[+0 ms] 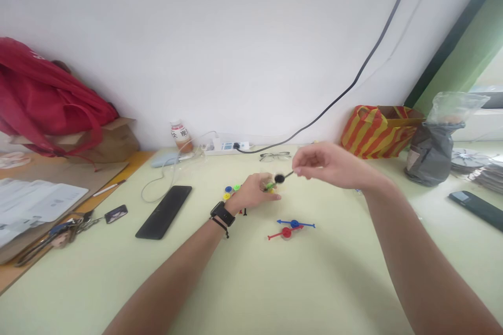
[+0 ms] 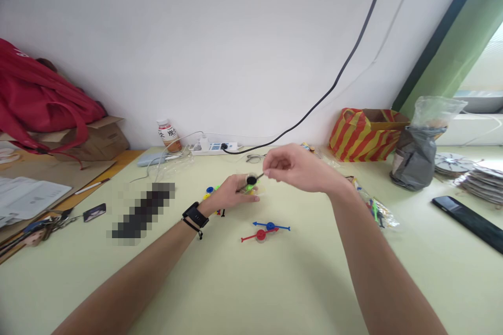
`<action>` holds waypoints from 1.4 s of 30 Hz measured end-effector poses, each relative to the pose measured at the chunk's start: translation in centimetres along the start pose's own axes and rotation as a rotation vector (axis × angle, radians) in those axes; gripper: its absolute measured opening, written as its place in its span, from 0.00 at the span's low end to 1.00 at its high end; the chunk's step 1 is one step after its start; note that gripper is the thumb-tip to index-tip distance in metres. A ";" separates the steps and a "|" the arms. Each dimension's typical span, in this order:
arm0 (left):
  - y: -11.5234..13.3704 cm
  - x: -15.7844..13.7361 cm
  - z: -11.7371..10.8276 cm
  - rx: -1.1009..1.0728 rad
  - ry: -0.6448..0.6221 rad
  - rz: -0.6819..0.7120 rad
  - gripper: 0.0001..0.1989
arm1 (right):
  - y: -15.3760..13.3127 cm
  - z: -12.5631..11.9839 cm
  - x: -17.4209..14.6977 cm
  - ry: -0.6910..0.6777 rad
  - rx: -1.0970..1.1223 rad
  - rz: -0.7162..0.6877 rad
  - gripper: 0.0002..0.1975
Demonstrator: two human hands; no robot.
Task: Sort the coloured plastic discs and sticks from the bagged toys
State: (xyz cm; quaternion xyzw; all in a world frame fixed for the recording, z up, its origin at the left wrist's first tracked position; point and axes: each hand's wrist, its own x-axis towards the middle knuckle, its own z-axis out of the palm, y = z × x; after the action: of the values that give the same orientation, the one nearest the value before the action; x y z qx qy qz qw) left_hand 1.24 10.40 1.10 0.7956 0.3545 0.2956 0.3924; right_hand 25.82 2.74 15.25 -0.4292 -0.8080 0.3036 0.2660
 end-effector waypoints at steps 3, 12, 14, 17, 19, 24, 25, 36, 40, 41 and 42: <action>0.1 -0.1 0.4 -0.015 0.000 -0.025 0.28 | -0.8 -0.5 -0.6 0.292 0.012 -0.036 0.08; 0.9 -0.3 1.4 0.036 0.058 -0.021 0.25 | 0.2 2.1 1.2 0.342 -0.229 -0.011 0.06; 1.2 -0.3 1.5 0.082 0.058 0.001 0.19 | 0.4 3.0 1.8 0.294 -0.260 -0.009 0.08; 1.7 -0.3 1.4 0.123 0.044 0.027 0.14 | 0.9 4.2 2.5 0.228 -0.270 -0.001 0.09; 1.8 -0.3 1.4 0.143 0.050 0.030 0.13 | 1.1 4.6 2.8 0.205 -0.268 0.028 0.10; 1.7 -0.3 1.4 0.136 0.064 0.024 0.13 | 1.2 4.4 3.1 0.167 -0.252 0.084 0.09; 1.6 -0.2 1.4 0.125 0.062 0.022 0.13 | 1.0 4.3 3.0 0.156 -0.245 0.092 0.09; 1.7 -0.3 1.3 0.082 0.014 0.019 0.23 | -0.1 3.4 1.3 0.044 -0.478 0.150 0.19; 2.0 -0.4 1.2 0.086 -0.009 0.007 0.18 | 0.4 2.8 0.9 -0.066 -0.407 0.152 0.19; 2.0 -0.4 1.2 0.082 -0.016 -0.001 0.18 | 0.6 2.7 0.9 -0.091 -0.415 0.165 0.16; 2.0 -0.5 1.1 0.077 -0.022 -0.010 0.18 | 0.8 2.6 0.9 -0.110 -0.426 0.177 0.13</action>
State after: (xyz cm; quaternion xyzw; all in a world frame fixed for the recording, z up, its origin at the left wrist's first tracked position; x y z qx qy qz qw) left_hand 2.47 8.67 2.12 0.8114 0.3653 0.2713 0.3669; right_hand 24.03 3.21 13.04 -0.5275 -0.8264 0.1710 0.0974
